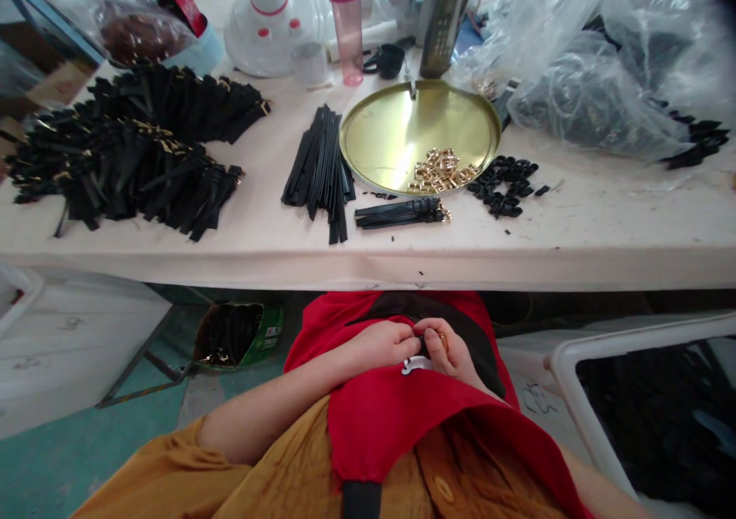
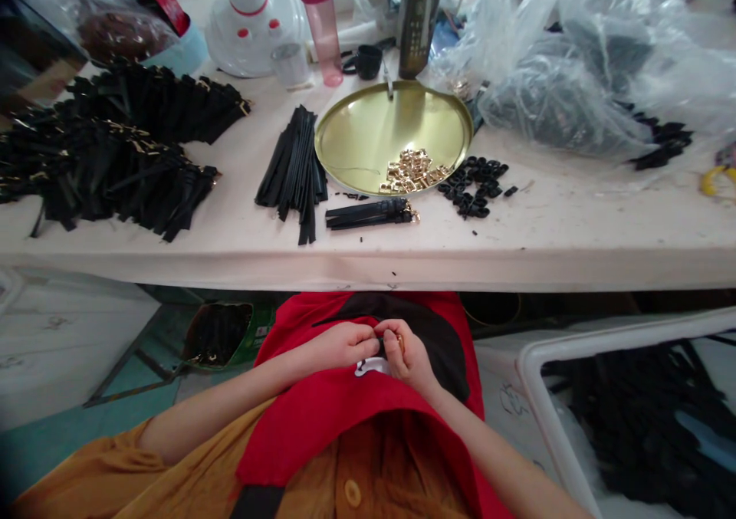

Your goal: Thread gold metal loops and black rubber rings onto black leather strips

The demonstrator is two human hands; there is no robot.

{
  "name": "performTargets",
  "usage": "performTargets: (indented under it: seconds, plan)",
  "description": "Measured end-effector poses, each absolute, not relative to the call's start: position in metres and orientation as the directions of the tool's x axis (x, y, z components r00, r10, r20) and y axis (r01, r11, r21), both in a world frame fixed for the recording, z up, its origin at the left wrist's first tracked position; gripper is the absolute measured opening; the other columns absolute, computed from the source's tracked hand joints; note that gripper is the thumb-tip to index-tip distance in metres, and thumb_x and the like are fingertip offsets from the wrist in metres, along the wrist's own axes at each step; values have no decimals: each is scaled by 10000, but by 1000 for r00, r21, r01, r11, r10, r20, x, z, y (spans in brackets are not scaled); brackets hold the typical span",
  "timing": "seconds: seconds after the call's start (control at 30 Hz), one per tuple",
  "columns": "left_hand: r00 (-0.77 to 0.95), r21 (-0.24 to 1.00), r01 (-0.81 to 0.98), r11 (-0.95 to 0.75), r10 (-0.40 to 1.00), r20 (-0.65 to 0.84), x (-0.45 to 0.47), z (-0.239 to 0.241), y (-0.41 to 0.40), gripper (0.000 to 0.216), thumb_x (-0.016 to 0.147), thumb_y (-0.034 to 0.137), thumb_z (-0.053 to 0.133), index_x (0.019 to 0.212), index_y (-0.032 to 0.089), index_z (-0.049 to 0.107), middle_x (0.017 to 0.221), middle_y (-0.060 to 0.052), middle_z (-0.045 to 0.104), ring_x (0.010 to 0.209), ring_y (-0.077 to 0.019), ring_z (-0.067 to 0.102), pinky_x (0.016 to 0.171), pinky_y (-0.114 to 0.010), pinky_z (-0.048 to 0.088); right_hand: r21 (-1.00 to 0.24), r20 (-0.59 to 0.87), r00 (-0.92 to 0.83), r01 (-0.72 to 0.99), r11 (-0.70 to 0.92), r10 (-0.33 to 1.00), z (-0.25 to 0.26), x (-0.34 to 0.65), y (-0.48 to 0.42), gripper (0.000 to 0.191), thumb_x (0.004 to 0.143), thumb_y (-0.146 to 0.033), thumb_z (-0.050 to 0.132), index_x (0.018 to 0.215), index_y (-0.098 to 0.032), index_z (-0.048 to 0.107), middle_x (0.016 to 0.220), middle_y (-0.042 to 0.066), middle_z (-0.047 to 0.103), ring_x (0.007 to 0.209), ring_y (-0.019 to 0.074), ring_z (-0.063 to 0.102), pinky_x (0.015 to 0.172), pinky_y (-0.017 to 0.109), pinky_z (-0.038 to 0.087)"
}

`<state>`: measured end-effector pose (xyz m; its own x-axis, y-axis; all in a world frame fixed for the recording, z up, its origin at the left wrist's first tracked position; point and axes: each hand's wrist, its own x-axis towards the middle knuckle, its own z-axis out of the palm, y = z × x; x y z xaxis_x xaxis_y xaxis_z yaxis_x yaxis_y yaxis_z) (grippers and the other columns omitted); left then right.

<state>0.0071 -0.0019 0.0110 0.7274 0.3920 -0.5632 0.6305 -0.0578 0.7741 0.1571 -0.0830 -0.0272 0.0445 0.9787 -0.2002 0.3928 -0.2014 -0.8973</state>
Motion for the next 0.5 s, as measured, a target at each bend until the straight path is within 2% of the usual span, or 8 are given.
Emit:
performTargets:
  seconds: [0.17, 0.27, 0.33, 0.4, 0.5]
  plan:
    - [731, 783, 622, -19, 371, -573, 7, 10, 2, 271, 815, 301, 360, 701, 141, 547, 630, 14, 510, 601, -102, 456, 515, -182, 313, -911, -178, -27, 383, -154, 984, -26, 163, -78, 242, 869, -340, 354, 918, -193, 540, 770, 37, 620, 638, 138, 581, 560, 234, 467]
    - [736, 795, 607, -7, 382, -559, -1, 7, 6, 251, 794, 307, 391, 702, 144, 558, 630, 22, 517, 593, -97, 453, 514, -183, 308, -870, -17, -201, 486, 85, 979, -26, 166, -71, 286, 817, -400, 482, 1012, -202, 549, 868, 71, 627, 702, 163, 598, 576, 258, 483]
    - [722, 804, 593, 31, 421, -549, -6, 4, 8, 225, 769, 307, 423, 709, 143, 564, 640, 28, 526, 600, -95, 455, 518, -183, 308, -759, 137, -321, 574, 308, 937, -24, 167, -62, 278, 803, -383, 527, 1011, -203, 571, 883, 87, 632, 748, 181, 599, 621, 285, 489]
    - [684, 805, 590, 59, 493, -538, -7, 3, 12, 226, 757, 320, 443, 698, 136, 561, 643, 32, 526, 604, -92, 447, 515, -182, 305, -603, 240, -397, 655, 457, 886, -18, 167, -50, 223, 833, -341, 498, 963, -185, 591, 830, 87, 642, 731, 186, 595, 644, 308, 484]
    - [658, 808, 587, 45, 556, -509, -4, 10, 26, 240, 766, 314, 436, 686, 126, 560, 631, 33, 524, 594, -85, 429, 518, -181, 308, -427, 247, -490, 719, 548, 836, 2, 170, -28, 214, 857, -314, 456, 886, -155, 595, 782, 88, 640, 684, 190, 579, 633, 321, 470]
